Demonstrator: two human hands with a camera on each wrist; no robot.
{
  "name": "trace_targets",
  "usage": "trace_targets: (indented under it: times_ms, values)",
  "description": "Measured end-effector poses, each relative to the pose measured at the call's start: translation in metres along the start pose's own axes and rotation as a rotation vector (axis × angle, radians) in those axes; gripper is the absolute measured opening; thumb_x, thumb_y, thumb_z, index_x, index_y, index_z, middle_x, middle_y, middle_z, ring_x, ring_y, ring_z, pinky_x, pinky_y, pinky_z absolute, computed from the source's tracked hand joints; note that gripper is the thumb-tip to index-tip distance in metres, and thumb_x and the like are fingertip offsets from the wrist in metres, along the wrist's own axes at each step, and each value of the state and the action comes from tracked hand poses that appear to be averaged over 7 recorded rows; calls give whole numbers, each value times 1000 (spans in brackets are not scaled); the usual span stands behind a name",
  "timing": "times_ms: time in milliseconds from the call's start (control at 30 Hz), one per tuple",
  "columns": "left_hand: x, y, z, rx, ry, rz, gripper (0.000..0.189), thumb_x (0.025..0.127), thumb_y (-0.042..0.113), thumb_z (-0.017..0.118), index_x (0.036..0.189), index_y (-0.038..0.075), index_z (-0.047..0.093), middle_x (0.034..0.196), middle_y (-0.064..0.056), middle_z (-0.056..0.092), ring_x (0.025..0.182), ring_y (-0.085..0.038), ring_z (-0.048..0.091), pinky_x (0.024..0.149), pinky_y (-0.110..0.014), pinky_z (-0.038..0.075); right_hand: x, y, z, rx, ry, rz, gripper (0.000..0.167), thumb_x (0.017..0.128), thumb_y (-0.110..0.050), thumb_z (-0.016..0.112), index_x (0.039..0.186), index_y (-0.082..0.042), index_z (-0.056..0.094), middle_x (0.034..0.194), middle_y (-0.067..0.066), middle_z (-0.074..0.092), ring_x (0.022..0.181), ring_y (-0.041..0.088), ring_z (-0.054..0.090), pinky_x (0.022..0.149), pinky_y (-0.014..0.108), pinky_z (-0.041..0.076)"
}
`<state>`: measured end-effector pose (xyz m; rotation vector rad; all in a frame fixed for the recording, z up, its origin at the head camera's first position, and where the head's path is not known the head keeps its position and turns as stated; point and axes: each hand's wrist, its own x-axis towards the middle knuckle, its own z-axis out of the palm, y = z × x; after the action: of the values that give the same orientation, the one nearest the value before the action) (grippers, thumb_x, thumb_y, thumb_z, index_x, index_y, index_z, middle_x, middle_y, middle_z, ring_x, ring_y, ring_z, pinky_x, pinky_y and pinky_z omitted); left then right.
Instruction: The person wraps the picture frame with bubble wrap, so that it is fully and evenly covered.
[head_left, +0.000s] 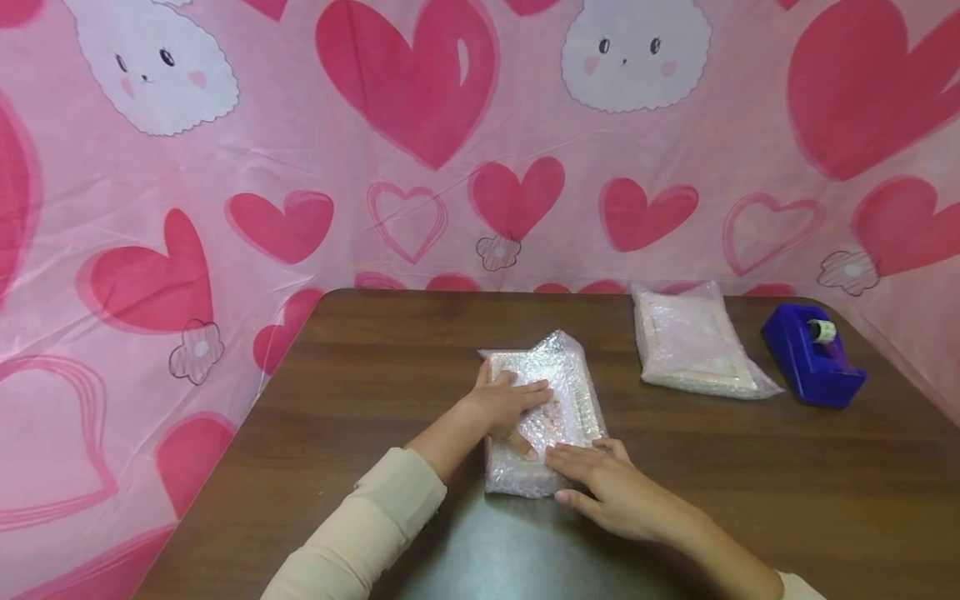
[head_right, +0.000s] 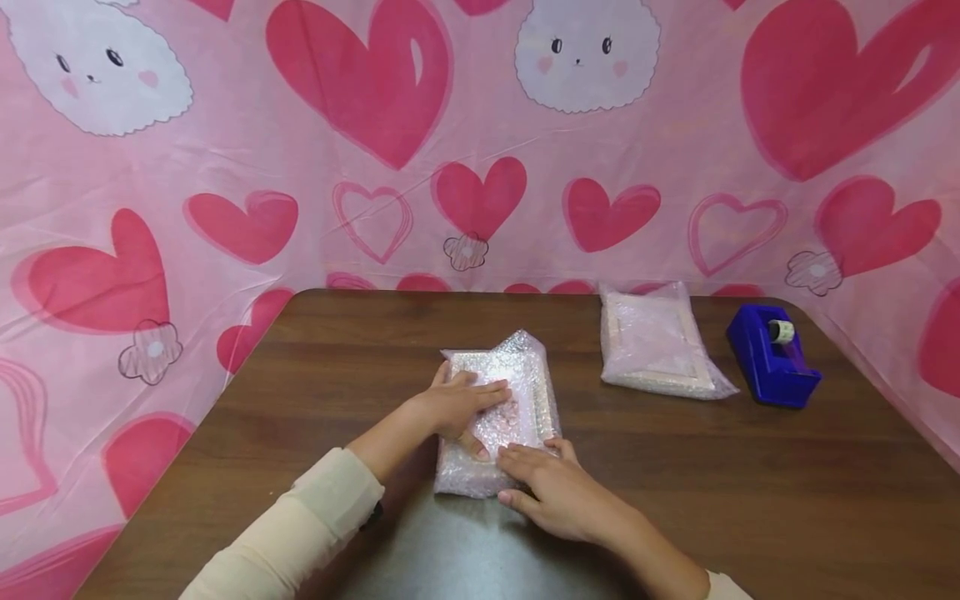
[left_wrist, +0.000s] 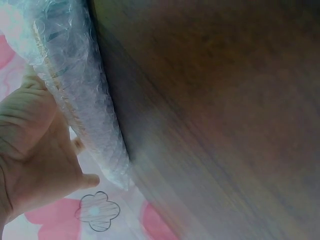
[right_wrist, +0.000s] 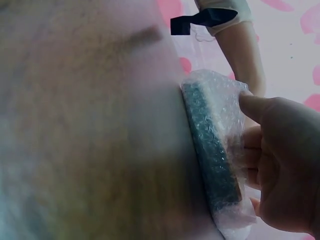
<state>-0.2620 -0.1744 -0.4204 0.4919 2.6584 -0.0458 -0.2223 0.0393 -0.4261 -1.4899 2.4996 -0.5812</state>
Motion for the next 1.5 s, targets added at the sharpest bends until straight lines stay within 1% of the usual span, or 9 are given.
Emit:
trace_targets:
  times_ms: [133,367,433,633,733,800,1000,1233,1500]
  values:
    - [-1,0,0,-12,13,5,96,66,65,65,146,39,19,150,21,12,137,-25,17,105,-58,0,-1,1,-1,7,-24,-2,54,90,-41,55,130,-5,53,132,8,51,122,23,46,95,52,24]
    - [-7,-1,-1,-19,26,9,96,67,64,66,146,37,20,150,20,14,137,-27,18,105,-59,0,-1,-3,-2,2,-47,-14,52,89,-33,60,131,-4,52,134,9,50,124,23,43,96,55,23]
    - [-8,-1,0,-8,30,12,96,67,65,64,147,36,20,150,19,13,137,-27,19,105,-59,0,-1,-4,-2,1,-54,-12,51,88,-32,60,130,-4,52,134,9,49,125,24,43,96,56,23]
    - [-12,-1,1,-29,61,21,97,67,63,67,147,34,20,151,16,12,137,-27,16,105,-58,-1,0,-7,-2,23,-73,-2,51,90,-35,57,131,-4,52,137,11,45,126,25,40,97,59,21]
    - [-14,-1,2,-26,92,24,99,66,62,67,147,32,20,152,14,11,138,-28,12,105,-58,-1,1,-9,-3,35,-73,5,52,91,-36,55,131,-4,51,138,12,44,127,26,39,97,59,20]
    - [-15,-1,2,-1,107,22,100,66,63,67,148,31,20,152,14,9,138,-29,10,105,-59,0,1,-10,-3,36,-68,7,51,91,-35,56,131,-4,51,138,12,44,127,26,39,98,60,20]
    - [-18,0,1,61,130,16,102,65,66,65,148,30,18,152,12,7,139,-28,9,105,-59,4,2,-10,-1,38,-45,7,50,89,-31,60,130,-5,52,137,12,46,127,26,40,97,59,21]
    - [-22,-2,0,67,163,18,103,65,69,62,148,29,16,153,11,6,139,-27,8,105,-59,4,2,-10,-2,54,-23,2,50,89,-30,60,131,-5,52,136,12,46,127,26,40,98,60,21]
    - [-22,0,-2,66,189,34,99,68,69,62,148,29,19,152,11,13,139,-26,12,105,-59,5,-1,-11,-5,64,-9,15,49,87,-28,62,130,-5,53,136,12,47,126,27,40,97,61,21]
